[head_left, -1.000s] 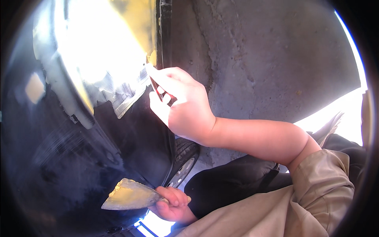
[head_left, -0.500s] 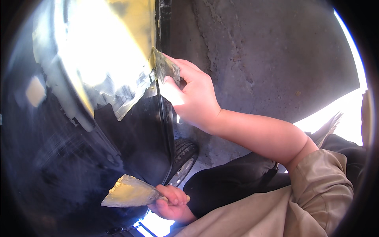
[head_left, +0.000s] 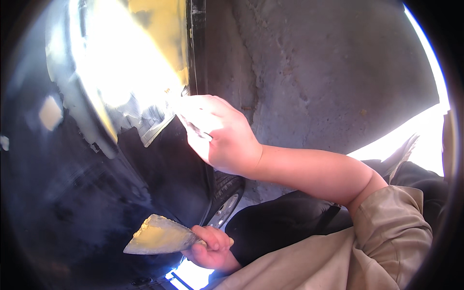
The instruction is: The person applies yellow body filler to a black car's fender using a putty knife and smooths it with a sanding block. The person then walks to a workbench, places the tools down, and picks up two sanding blocks to compare them.
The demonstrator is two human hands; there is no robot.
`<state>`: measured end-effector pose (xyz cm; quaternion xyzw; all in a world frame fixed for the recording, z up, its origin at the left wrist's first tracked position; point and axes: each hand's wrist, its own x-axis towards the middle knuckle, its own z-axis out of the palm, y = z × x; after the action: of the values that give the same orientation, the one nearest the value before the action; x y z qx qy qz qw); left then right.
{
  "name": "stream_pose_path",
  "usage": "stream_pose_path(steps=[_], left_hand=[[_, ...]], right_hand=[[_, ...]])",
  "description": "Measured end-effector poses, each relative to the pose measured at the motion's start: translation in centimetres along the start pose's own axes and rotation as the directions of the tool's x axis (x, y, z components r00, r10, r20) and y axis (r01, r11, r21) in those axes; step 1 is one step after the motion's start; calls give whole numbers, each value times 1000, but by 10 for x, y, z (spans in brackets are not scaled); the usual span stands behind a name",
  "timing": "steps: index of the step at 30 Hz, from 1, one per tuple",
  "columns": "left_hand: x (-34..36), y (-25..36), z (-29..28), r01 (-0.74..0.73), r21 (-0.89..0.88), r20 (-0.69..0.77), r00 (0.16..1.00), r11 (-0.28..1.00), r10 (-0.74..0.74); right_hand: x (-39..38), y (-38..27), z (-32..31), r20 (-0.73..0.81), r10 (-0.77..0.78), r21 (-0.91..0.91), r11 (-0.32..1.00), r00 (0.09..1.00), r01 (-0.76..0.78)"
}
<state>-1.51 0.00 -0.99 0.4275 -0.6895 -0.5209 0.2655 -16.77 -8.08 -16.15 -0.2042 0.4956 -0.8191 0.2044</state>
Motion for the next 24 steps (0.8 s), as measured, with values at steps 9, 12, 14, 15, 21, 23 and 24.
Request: stream_pose_path(steps=[9, 12, 14, 15, 21, 23, 24], left_hand=[[0, 1, 3, 13, 9, -42, 999, 1000, -13], [-3, 1, 0, 27, 5, -59, 998, 1000, -27], [-4, 2, -1, 30, -1, -45, 999, 1000, -30], [-5, 2, -1, 27, -3, -45, 999, 1000, -27], [-8, 4, -2, 17, -23, -7, 1000, 1000, -17], [-7, 4, -1, 21, -26, -10, 1000, 999, -21], [-6, 4, -1, 23, -27, -8, 1000, 999, -23]], right_hand=[[10, 30, -3, -53, 349, 98, 934, 935, -343], [15, 25, -1, -7, 393, 162, 908, 920, -386], [19, 23, -3, 27, 416, 169, 894, 909, -415], [19, 23, -3, 44, 429, 172, 886, 902, -430], [10, 19, 6, 37, 342, 292, 895, 939, -337], [6, 11, 4, 83, 371, 242, 893, 925, -380], [5, 5, 3, 102, 385, 217, 891, 917, -398]])
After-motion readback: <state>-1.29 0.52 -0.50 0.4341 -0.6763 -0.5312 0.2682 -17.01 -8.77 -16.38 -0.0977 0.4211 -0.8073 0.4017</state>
